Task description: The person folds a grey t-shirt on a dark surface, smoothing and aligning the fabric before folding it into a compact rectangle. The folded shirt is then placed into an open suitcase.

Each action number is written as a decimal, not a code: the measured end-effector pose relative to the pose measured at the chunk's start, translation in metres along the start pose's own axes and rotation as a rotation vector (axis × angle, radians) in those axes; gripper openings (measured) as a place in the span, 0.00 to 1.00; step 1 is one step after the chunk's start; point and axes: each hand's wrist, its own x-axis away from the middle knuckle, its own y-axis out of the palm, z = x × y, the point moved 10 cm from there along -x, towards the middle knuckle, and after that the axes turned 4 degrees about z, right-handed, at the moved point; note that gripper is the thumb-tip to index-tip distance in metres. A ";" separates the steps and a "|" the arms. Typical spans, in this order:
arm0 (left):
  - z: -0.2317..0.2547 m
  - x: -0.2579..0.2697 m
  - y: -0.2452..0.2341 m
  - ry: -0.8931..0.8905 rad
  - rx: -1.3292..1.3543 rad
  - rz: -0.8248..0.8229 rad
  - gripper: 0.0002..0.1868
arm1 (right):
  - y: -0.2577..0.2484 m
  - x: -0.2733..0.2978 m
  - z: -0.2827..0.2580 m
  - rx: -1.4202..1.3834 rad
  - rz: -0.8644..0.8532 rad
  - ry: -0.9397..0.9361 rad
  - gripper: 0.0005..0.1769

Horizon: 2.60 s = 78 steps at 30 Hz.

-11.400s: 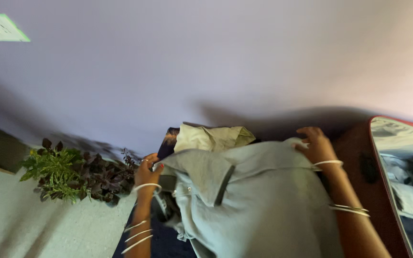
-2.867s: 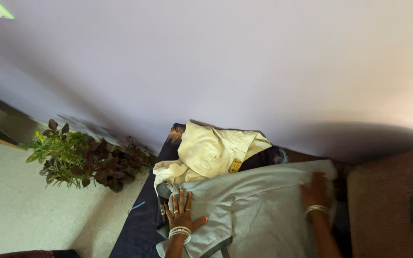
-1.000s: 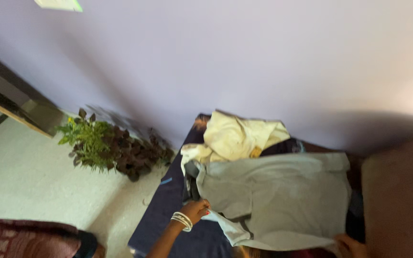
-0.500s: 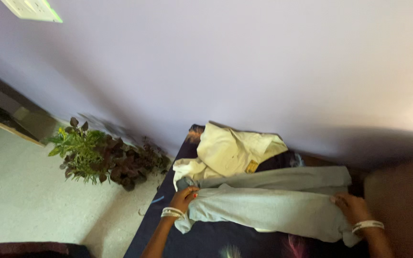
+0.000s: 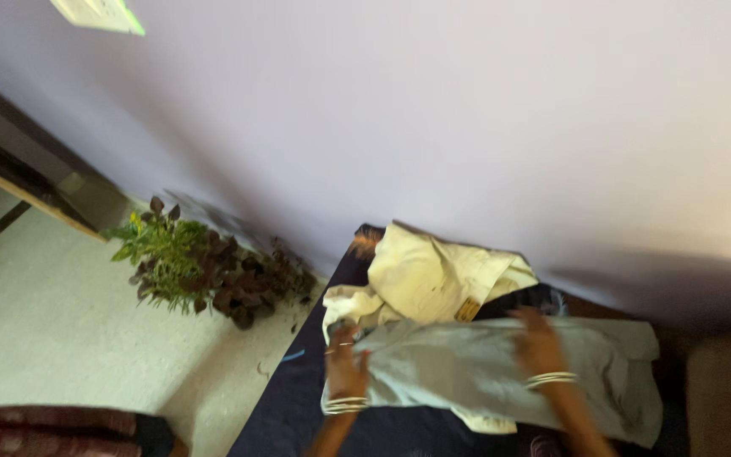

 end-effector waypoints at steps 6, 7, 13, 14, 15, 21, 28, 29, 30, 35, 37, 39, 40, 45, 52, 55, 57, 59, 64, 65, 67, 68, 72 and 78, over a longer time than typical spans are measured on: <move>0.050 0.039 0.025 0.250 -0.264 -0.227 0.45 | 0.072 0.066 -0.221 -0.066 -0.226 -0.205 0.37; 0.049 0.041 0.024 0.261 -0.336 -0.265 0.45 | 0.071 0.071 -0.240 -0.052 -0.245 -0.218 0.40; 0.024 0.046 0.029 0.110 -0.331 -0.617 0.49 | 0.049 0.074 -0.190 0.275 -0.527 -0.016 0.47; 0.024 0.046 0.030 0.113 -0.333 -0.621 0.49 | 0.039 0.075 -0.172 0.339 -0.512 -0.014 0.48; 0.025 0.046 0.031 0.115 -0.335 -0.626 0.49 | 0.034 0.077 -0.155 0.344 -0.525 0.001 0.46; 0.021 0.047 0.038 0.108 -0.374 -0.649 0.49 | -0.002 0.087 -0.020 0.426 -0.461 0.203 0.46; 0.017 0.047 0.044 0.083 -0.400 -0.689 0.49 | -0.047 0.105 0.100 0.404 -0.362 0.453 0.46; 0.017 0.048 0.043 0.090 -0.393 -0.680 0.49 | -0.053 0.102 0.109 0.435 -0.305 0.493 0.44; 0.018 0.048 0.043 0.102 -0.385 -0.674 0.49 | -0.058 0.103 0.116 0.467 -0.245 0.538 0.41; 0.019 0.045 0.045 0.094 -0.377 -0.689 0.49 | -0.029 0.084 0.093 0.402 -0.115 0.486 0.44; 0.016 0.046 0.045 0.063 -0.395 -0.722 0.49 | -0.022 0.076 0.059 0.275 0.009 0.289 0.45; 0.019 0.049 0.044 0.079 -0.379 -0.714 0.49 | -0.014 0.078 0.041 0.155 -0.017 0.166 0.46; 0.021 0.047 0.043 0.087 -0.372 -0.708 0.49 | -0.007 0.081 0.049 0.219 -0.132 0.212 0.47; 0.020 0.045 0.042 0.063 -0.379 -0.731 0.49 | -0.040 0.103 0.121 0.479 -0.365 0.511 0.50; 0.023 0.045 0.040 0.090 -0.326 -0.662 0.50 | -0.049 0.099 0.134 0.470 -0.332 0.590 0.45; 0.019 0.047 0.042 0.085 -0.342 -0.673 0.50 | -0.047 0.095 0.111 0.604 -0.311 0.636 0.36; 0.020 0.049 0.039 0.099 -0.326 -0.653 0.50 | -0.029 0.096 0.069 0.393 -0.226 0.627 0.34; 0.022 0.045 0.041 0.110 -0.320 -0.650 0.50 | -0.013 0.090 0.009 -0.171 -0.012 0.541 0.39; 0.020 0.048 0.040 0.099 -0.286 -0.666 0.51 | 0.041 0.097 -0.081 -1.294 0.127 0.925 0.33; 0.022 0.048 0.038 0.111 -0.272 -0.638 0.51 | 0.052 0.102 -0.098 -1.605 0.149 1.046 0.31; 0.026 0.047 0.033 0.140 -0.240 -0.582 0.51 | 0.058 0.101 -0.125 -1.808 0.147 1.086 0.28; 0.027 0.047 0.035 0.145 -0.246 -0.582 0.51 | 0.062 0.096 -0.134 -1.913 0.145 1.094 0.26; 0.029 0.053 0.033 0.209 -0.276 -0.549 0.52 | 0.081 0.096 -0.156 -1.868 0.059 1.091 0.25; 0.010 0.068 0.023 0.265 -0.240 -0.472 0.50 | 0.073 0.073 -0.235 -0.656 -0.077 0.325 0.27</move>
